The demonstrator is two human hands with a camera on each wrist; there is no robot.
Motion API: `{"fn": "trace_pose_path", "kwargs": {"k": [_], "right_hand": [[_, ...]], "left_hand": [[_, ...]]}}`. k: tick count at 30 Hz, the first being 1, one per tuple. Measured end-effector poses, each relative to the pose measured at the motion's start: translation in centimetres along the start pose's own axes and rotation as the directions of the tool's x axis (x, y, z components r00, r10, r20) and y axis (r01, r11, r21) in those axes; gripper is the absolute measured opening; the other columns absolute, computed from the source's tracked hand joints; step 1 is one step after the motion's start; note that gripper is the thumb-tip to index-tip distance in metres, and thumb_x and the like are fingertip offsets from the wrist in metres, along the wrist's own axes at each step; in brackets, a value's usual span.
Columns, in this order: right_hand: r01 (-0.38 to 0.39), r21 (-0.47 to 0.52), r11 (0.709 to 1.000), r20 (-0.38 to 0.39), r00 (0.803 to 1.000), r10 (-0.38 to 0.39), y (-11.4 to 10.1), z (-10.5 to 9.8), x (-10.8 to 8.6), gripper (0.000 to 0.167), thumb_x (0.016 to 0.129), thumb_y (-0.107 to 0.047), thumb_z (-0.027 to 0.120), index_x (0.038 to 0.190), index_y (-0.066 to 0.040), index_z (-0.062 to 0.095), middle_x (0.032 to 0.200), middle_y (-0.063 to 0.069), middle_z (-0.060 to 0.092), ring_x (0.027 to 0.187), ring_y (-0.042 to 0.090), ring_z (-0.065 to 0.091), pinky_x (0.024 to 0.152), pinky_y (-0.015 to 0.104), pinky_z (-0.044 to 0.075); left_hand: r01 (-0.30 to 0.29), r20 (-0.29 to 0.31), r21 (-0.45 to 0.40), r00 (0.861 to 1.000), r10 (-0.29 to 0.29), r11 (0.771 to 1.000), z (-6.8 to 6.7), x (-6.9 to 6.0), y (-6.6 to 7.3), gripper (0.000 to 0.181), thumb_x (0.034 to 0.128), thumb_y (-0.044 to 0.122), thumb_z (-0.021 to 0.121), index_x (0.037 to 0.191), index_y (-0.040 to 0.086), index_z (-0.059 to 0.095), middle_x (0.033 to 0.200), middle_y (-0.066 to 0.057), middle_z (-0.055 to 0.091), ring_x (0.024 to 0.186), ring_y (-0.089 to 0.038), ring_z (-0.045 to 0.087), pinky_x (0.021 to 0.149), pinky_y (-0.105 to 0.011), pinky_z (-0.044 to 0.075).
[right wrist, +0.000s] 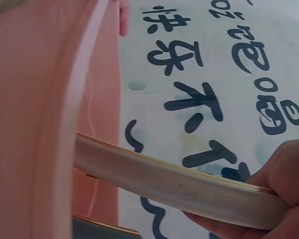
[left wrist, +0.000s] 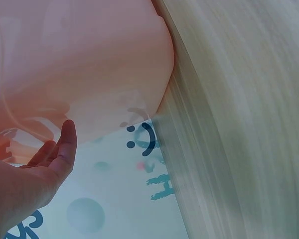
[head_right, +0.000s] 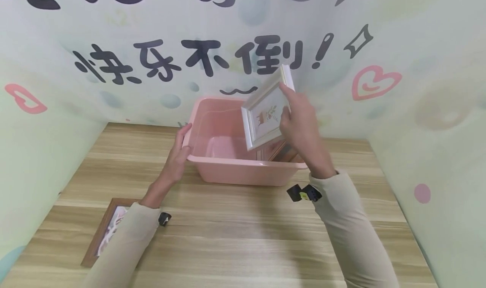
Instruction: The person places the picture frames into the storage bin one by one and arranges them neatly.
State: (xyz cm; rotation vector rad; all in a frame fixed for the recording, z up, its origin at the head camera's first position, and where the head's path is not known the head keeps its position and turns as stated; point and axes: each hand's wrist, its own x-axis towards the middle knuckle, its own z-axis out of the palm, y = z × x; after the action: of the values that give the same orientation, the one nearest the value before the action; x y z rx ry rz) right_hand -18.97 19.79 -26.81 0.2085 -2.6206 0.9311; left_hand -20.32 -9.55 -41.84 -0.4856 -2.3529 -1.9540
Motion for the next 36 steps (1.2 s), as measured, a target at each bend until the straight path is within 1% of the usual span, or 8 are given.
{"fn": "trace_pose_path", "kwargs": {"k": [5,9,16,19,23,30,33,36], "right_hand": [[0.026,-0.025,0.999,0.019,0.999,-0.025,0.6,1.5,0.1,0.059,0.091,0.011,0.044,0.149,-0.004,0.044,0.134,0.032,0.053,0.118,0.046,0.056,0.090,0.058,0.050],[0.023,-0.059,0.998,0.048,0.999,-0.020,0.8,2.4,0.0,0.060,0.091,0.012,0.042,0.149,-0.003,0.043,0.130,0.033,0.055,0.112,0.046,0.058,0.086,0.058,0.052],[-0.043,-0.116,0.992,0.141,0.988,0.060,1.3,4.4,0.0,0.068,0.091,0.011,0.042,0.154,-0.012,0.036,0.130,0.030,0.052,0.109,0.040,0.056,0.083,0.054,0.055],[-0.040,-0.166,0.985,0.180,0.981,0.070,1.5,5.2,-0.1,0.072,0.087,0.013,0.045,0.154,-0.012,0.035,0.122,0.030,0.052,0.099,0.038,0.055,0.074,0.048,0.055],[-0.036,-0.218,0.975,0.205,0.975,0.082,1.7,6.3,-0.2,0.073,0.085,0.013,0.048,0.154,-0.009,0.035,0.112,0.029,0.051,0.089,0.037,0.049,0.063,0.040,0.045],[-0.107,-0.246,0.964,0.282,0.943,0.176,1.1,7.9,-0.2,0.077,0.092,0.003,0.055,0.158,-0.018,0.023,0.137,0.030,0.039,0.108,0.042,0.051,0.071,0.042,0.054],[-0.107,-0.282,0.954,0.296,0.936,0.192,1.0,8.2,-0.3,0.079,0.092,0.001,0.058,0.158,-0.017,0.019,0.138,0.032,0.034,0.103,0.043,0.055,0.071,0.045,0.056],[-0.105,-0.326,0.940,0.299,0.932,0.208,1.0,8.2,-0.3,0.075,0.096,-0.004,0.054,0.158,-0.015,0.014,0.135,0.033,0.033,0.099,0.044,0.056,0.072,0.048,0.057]], "left_hand": [[-0.005,-0.006,0.006,1.000,0.005,1.000,0.0,0.0,0.0,0.061,0.0961,0.009,0.034,0.156,0.016,0.022,0.167,0.001,0.010,0.151,-0.022,0.016,0.116,-0.055,0.026],[-0.010,-0.002,-0.001,1.000,0.010,1.000,0.1,0.0,0.1,0.062,0.0957,0.008,0.034,0.156,0.015,0.021,0.167,0.000,0.010,0.151,-0.023,0.017,0.116,-0.056,0.027],[-0.001,-0.006,0.005,1.000,0.001,1.000,0.1,-0.1,0.1,0.062,0.0956,0.012,0.034,0.156,0.017,0.021,0.166,0.004,0.010,0.150,-0.019,0.018,0.116,-0.053,0.028],[-0.004,-0.006,0.002,1.000,0.004,1.000,0.1,-0.1,0.1,0.061,0.0959,0.012,0.034,0.156,0.017,0.021,0.166,0.003,0.010,0.150,-0.020,0.017,0.117,-0.053,0.027],[-0.009,0.003,-0.009,1.000,0.009,1.000,0.1,0.0,0.0,0.061,0.0965,0.012,0.034,0.156,0.017,0.021,0.166,0.004,0.010,0.150,-0.020,0.018,0.116,-0.053,0.028],[0.012,0.002,0.001,1.000,-0.012,1.000,0.0,0.0,0.1,0.060,0.0981,0.010,0.033,0.157,0.017,0.021,0.166,0.005,0.009,0.151,-0.018,0.014,0.118,-0.051,0.025],[0.026,0.017,-0.011,1.000,-0.025,1.000,0.1,-0.1,0.6,0.061,0.0983,0.006,0.032,0.157,0.013,0.019,0.167,0.000,0.007,0.151,-0.022,0.014,0.118,-0.052,0.025],[0.044,0.028,-0.018,0.999,-0.043,0.999,0.0,-0.2,1.4,0.061,0.0980,0.003,0.032,0.157,0.010,0.018,0.167,-0.005,0.006,0.151,-0.026,0.015,0.117,-0.052,0.026]]}}
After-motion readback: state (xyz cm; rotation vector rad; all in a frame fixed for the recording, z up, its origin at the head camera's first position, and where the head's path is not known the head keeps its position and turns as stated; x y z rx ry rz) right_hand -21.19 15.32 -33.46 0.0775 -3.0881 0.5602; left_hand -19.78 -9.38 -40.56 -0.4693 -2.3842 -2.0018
